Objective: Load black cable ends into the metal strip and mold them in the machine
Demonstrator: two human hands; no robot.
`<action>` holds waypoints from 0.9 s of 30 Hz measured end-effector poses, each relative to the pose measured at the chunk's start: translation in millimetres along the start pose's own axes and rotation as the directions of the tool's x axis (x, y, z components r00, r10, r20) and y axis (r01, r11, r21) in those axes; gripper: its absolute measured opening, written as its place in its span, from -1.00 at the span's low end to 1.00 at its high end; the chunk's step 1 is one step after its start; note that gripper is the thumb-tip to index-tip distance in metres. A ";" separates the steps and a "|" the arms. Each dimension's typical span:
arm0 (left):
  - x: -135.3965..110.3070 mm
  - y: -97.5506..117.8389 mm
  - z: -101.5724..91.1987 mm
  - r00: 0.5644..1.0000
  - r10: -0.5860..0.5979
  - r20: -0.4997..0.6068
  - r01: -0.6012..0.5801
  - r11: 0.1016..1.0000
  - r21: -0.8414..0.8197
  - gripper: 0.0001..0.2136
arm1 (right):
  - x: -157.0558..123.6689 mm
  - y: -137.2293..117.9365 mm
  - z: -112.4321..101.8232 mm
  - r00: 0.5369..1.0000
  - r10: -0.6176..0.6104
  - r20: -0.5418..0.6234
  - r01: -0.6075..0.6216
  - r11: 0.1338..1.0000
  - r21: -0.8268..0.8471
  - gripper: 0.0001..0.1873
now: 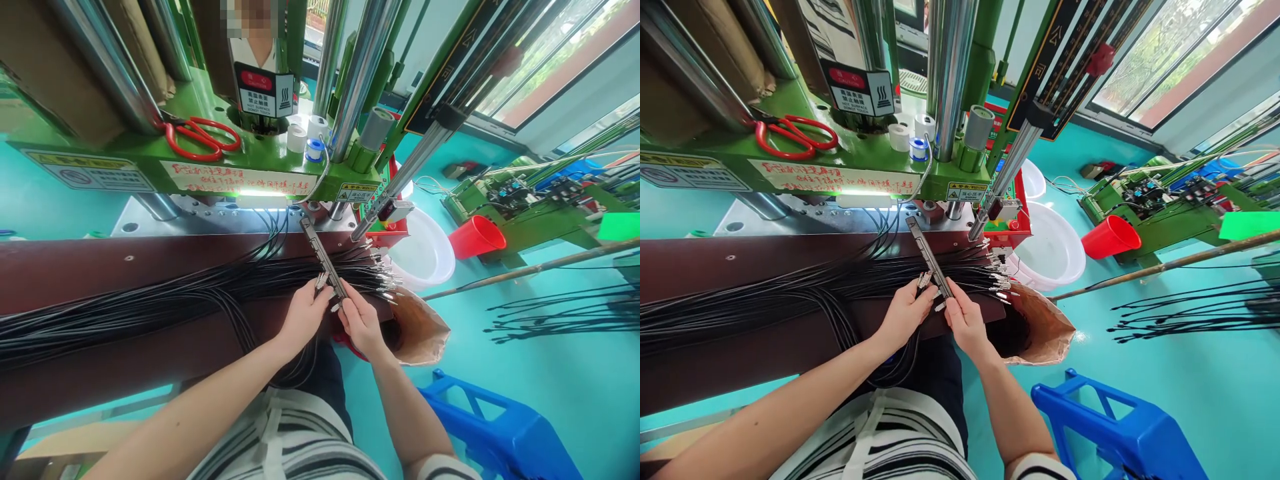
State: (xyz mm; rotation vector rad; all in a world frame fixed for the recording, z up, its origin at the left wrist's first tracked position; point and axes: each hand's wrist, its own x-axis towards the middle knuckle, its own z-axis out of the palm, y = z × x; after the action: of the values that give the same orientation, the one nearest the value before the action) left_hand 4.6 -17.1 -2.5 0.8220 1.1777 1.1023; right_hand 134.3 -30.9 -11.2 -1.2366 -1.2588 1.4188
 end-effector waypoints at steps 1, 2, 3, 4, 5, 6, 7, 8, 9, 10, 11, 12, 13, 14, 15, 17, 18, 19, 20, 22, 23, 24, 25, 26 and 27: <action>0.4 -0.5 -0.2 1.000 0.023 0.000 -0.023 0.999 0.023 -0.81 | 0.0 0.6 0.7 1.000 -0.011 -0.009 0.011 1.000 -0.018 -0.50; 1.0 -0.6 -0.8 0.999 0.041 0.013 -0.042 0.998 0.039 -0.81 | 0.0 0.7 1.3 1.000 -0.010 -0.017 0.010 1.000 -0.014 -0.50; 1.6 -0.2 -1.8 0.998 0.053 0.030 -0.054 0.997 0.048 -0.80 | 0.0 0.3 1.6 1.000 0.002 -0.027 -0.002 1.000 0.010 -0.50; 2.3 0.8 -3.2 0.997 0.056 0.043 -0.059 0.997 0.048 -0.79 | 0.1 -0.5 1.6 0.999 0.020 -0.037 -0.018 0.999 0.050 -0.50; 3.0 2.4 -4.9 0.997 0.053 0.050 -0.055 0.998 0.034 -0.78 | 0.2 -1.7 1.2 0.998 0.041 -0.044 -0.037 0.995 0.097 -0.50; 3.7 4.4 -6.8 0.998 0.041 0.052 -0.041 0.999 0.005 -0.77 | 0.2 -3.0 0.5 0.997 0.062 -0.046 -0.055 0.988 0.141 -0.49; 4.1 6.6 -8.6 0.999 0.021 0.047 -0.019 0.999 -0.033 -0.76 | 0.2 -4.4 -0.4 0.996 0.080 -0.045 -0.070 0.982 0.178 -0.48; 4.2 9.0 -10.2 0.999 -0.007 0.041 0.009 0.997 -0.072 -0.75 | 0.2 -5.6 -1.3 0.995 0.091 -0.042 -0.081 0.976 0.204 -0.48; 4.1 11.2 -11.5 0.998 -0.040 0.042 0.044 0.994 -0.103 -0.75 | 0.2 -6.6 -2.2 0.995 0.096 -0.039 -0.085 0.971 0.221 -0.47; 3.7 13.1 -12.4 0.996 -0.074 0.055 0.080 0.990 -0.120 -0.74 | 0.2 -7.2 -2.9 0.995 0.098 -0.036 -0.087 0.969 0.231 -0.47; 3.0 14.5 -12.9 0.991 -0.106 0.082 0.116 0.986 -0.122 -0.73 | 0.3 -7.6 -3.4 0.995 0.098 -0.032 -0.088 0.968 0.235 -0.47; 2.3 15.5 -13.1 0.984 -0.134 0.117 0.148 0.983 -0.113 -0.72 | 0.4 -7.7 -3.6 0.995 0.095 -0.030 -0.085 0.968 0.236 -0.47; 1.7 15.9 -13.2 0.975 -0.158 0.153 0.175 0.979 -0.102 -0.71 | 0.5 -7.6 -3.7 0.996 0.091 -0.026 -0.082 0.968 0.236 -0.48; 1.1 15.9 -13.3 0.967 -0.178 0.185 0.197 0.976 -0.094 -0.70 | 0.6 -7.3 -3.8 0.996 0.087 -0.019 -0.080 0.968 0.236 -0.49; 0.9 15.4 -13.5 0.960 -0.192 0.205 0.214 0.973 -0.091 -0.70 | 0.7 -7.0 -4.0 0.996 0.085 -0.008 -0.081 0.968 0.236 -0.49; 0.9 14.1 -14.3 0.955 -0.206 0.213 0.232 0.967 -0.102 -0.71 | 1.0 -6.1 -4.9 0.996 0.086 0.013 -0.086 0.969 0.232 -0.49; 1.1 13.3 -14.9 0.956 -0.208 0.209 0.235 0.965 -0.114 -0.72 | 1.1 -5.7 -5.6 0.996 0.089 0.023 -0.092 0.969 0.228 -0.49; 1.3 12.8 -15.6 0.957 -0.206 0.205 0.235 0.964 -0.127 -0.72 | 1.3 -5.4 -6.5 0.995 0.093 0.034 -0.098 0.970 0.222 -0.49; 1.5 12.4 -16.3 0.958 -0.204 0.201 0.234 0.962 -0.138 -0.72 | 1.5 -5.2 -7.4 0.994 0.097 0.043 -0.104 0.971 0.216 -0.48; 1.7 12.4 -17.5 0.959 -0.200 0.201 0.232 0.961 -0.151 -0.73 | 1.8 -5.5 -9.0 0.993 0.102 0.058 -0.112 0.972 0.207 -0.47; 1.7 12.6 -17.9 0.959 -0.199 0.201 0.231 0.961 -0.154 -0.73 | 2.0 -5.9 -9.5 0.992 0.107 0.066 -0.118 0.972 0.203 -0.47; 1.8 13.0 -18.2 0.959 -0.199 0.201 0.231 0.961 -0.154 -0.73 | 2.1 -6.4 -9.8 0.991 0.113 0.072 -0.125 0.972 0.200 -0.47; 1.9 13.4 -18.4 0.959 -0.200 0.200 0.232 0.961 -0.153 -0.73 | 2.2 -7.0 -9.8 0.990 0.119 0.076 -0.131 0.972 0.195 -0.47; 2.0 13.9 -18.5 0.959 -0.201 0.199 0.233 0.961 -0.151 -0.73 | 2.2 -7.7 -9.6 0.989 0.125 0.078 -0.138 0.972 0.189 -0.47; 2.1 14.4 -18.4 0.960 -0.202 0.195 0.233 0.961 -0.150 -0.73 | 2.3 -8.2 -9.2 0.988 0.130 0.080 -0.143 0.973 0.179 -0.46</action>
State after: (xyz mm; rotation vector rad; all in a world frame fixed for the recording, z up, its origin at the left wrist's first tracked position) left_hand -16.6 -11.8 6.2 0.6265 0.9822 0.9140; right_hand 143.0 -26.2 -3.5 -1.1751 -1.0753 1.6499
